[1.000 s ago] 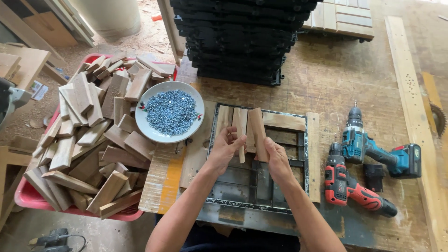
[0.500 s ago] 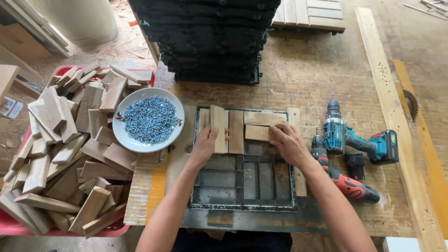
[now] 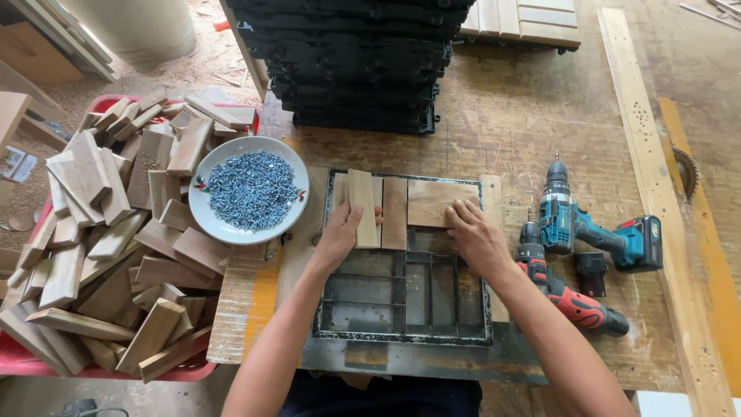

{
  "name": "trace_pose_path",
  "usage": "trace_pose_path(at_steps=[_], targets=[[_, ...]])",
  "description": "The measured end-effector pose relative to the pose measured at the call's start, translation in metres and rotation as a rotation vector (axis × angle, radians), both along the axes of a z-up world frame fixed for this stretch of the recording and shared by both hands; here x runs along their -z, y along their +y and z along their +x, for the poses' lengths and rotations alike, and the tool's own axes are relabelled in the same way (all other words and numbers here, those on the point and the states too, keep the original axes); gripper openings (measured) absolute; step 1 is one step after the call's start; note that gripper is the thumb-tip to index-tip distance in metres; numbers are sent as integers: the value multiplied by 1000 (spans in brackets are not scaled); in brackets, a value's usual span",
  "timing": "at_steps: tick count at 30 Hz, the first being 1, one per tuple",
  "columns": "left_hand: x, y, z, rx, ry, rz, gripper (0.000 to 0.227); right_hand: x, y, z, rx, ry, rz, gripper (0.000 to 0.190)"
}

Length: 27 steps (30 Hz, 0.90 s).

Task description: The person arranges small wooden planks into a rectangular frame on a workbench, fitting them together by hand to form a patterned surface. The person picks up planks from a nearby red basket and places them into the frame, adjusting their positions to ensure a tight fit.

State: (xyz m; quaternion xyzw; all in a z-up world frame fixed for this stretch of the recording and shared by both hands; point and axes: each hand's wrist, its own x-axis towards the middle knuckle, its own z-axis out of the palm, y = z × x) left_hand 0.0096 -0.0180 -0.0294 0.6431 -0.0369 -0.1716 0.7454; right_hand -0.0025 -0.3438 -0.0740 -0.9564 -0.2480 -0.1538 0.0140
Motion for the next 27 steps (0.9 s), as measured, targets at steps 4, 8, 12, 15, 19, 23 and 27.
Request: trace_pose_path(at_steps=[4,8,12,15,19,23,27], targets=[[13,0,2,15,-31,-13,45,-20,49,-22,181,28,118,63],[8,-1,1,11,-24,9,45,-6,43,-20,75,257,79,68],[12,-3,5,1,-31,40,47,-8,38,-18,18,178,68,67],[-5,-4,1,16,-23,93,49,-11,46,-21,45,223,84,66],[-6,-5,5,-10,29,80,47,4,51,-9,45,37,97,56],[-2,-5,0,-20,49,103,48,22,48,-1,49,-45,90,48],[-4,-6,2,-25,51,72,48,44,25,21,35,57,138,47]])
